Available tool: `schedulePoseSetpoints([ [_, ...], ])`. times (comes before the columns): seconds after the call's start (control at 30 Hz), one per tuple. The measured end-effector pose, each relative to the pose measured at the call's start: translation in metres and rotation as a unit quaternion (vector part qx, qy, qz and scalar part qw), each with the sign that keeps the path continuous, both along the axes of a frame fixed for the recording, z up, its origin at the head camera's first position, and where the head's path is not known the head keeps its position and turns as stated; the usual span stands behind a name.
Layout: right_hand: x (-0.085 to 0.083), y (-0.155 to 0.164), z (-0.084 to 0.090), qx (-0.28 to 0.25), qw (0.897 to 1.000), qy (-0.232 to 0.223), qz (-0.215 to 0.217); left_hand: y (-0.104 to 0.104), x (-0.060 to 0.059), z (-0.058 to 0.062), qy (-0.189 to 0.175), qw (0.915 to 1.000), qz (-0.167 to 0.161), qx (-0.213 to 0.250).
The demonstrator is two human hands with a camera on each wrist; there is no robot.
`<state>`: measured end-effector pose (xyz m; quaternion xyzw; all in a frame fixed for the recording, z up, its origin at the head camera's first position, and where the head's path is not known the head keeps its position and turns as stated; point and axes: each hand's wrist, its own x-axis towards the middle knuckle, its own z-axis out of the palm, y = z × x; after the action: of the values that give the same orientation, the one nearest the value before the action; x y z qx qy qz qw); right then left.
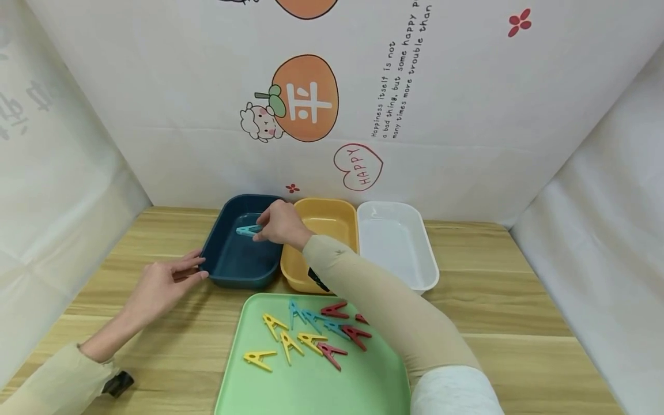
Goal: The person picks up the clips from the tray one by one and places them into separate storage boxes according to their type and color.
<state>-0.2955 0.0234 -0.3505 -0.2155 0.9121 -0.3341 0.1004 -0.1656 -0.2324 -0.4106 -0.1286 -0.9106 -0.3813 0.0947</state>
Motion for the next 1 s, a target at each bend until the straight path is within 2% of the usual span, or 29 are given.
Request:
schedulePoseSetpoints([
  [0.2,-0.003,-0.003,-0.002,0.008,1.0,0.0,0.004,0.001,-0.001,0.0,-0.001,1.0,0.003,-0.003],
  [0.67,-0.002,-0.017,-0.009,0.027,0.999,0.013,-0.017,0.0,-0.001,0.001,-0.009,0.9999,0.004,0.003],
  [1.0,0.0,-0.013,-0.01,0.025,0.999,-0.008,-0.023,0.0,-0.002,0.0,-0.008,0.9999,0.005,0.005],
])
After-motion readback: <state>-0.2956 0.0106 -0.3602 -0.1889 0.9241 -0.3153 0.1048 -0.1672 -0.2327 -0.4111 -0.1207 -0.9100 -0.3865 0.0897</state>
